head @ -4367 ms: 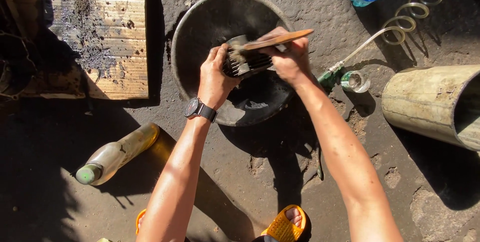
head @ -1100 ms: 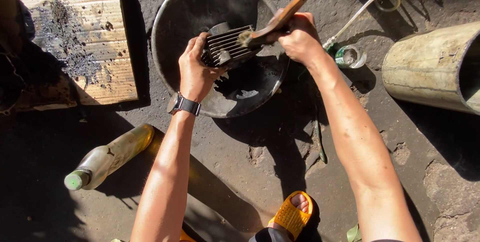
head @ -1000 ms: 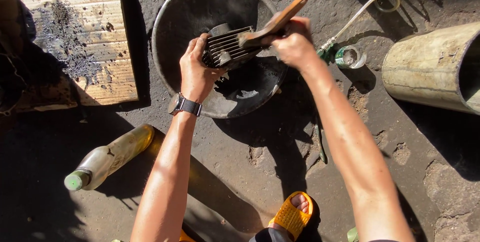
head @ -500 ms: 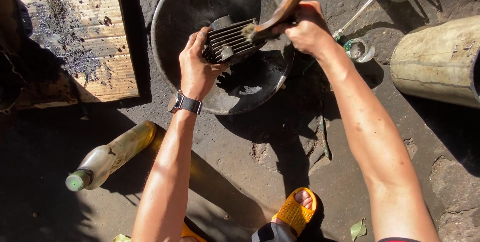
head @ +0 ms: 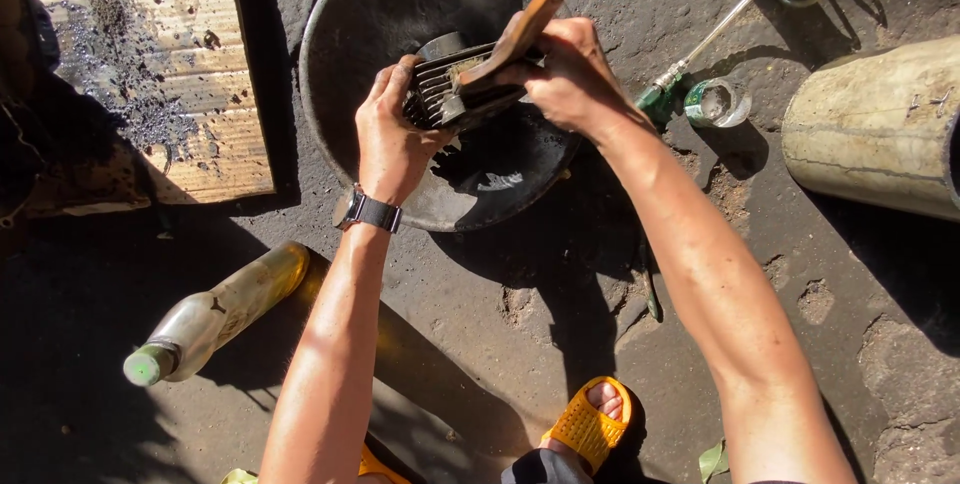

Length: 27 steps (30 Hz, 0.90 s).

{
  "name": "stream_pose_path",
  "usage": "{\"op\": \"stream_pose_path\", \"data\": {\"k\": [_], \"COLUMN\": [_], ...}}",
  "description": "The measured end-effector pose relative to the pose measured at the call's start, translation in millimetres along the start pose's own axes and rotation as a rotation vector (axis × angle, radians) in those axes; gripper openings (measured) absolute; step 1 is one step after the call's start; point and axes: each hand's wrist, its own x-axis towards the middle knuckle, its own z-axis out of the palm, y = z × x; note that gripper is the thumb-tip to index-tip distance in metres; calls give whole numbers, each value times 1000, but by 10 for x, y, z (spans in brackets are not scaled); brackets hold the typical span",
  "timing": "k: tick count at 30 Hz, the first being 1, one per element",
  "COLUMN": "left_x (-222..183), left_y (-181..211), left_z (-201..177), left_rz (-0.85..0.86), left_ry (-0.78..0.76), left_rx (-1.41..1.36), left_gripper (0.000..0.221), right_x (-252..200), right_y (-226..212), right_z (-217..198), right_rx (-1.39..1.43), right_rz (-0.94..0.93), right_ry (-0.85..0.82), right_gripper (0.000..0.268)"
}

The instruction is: Cleaning a motorcycle engine cylinder block with a brush and cleaning fluid.

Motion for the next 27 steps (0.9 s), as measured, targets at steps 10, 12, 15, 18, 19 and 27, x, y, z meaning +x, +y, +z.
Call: {"op": "stream_pose_path", "data": {"k": [10, 12, 15, 18, 19, 27], "left_x": [1, 5, 39, 14, 17, -11], "left_y": [-71, -133, -57, -70, -69, -147], "left_z": [61, 98, 43, 51, 58, 100], "left_rz": [55, -18, 30, 72, 69, 47], "left_ry": [12, 17, 16, 28, 33, 27], "left_rx": [3, -121, 5, 21, 22, -5], "left_gripper": [81, 81, 84, 87, 87, 85], "right_x": [-314, -192, -257, -336, -289, -327], "right_y": [60, 46, 192, 187, 78, 336], "right_z": [-186, -64, -181, -211, -140, -231], "right_rx": [-116, -168, -168, -145, -143, 21], "right_rz": [-290, 149, -235, -286, -289, -67], "right_ry": [99, 62, 53, 64, 60, 80], "right_gripper": [11, 24, 17, 17, 17, 33]}}
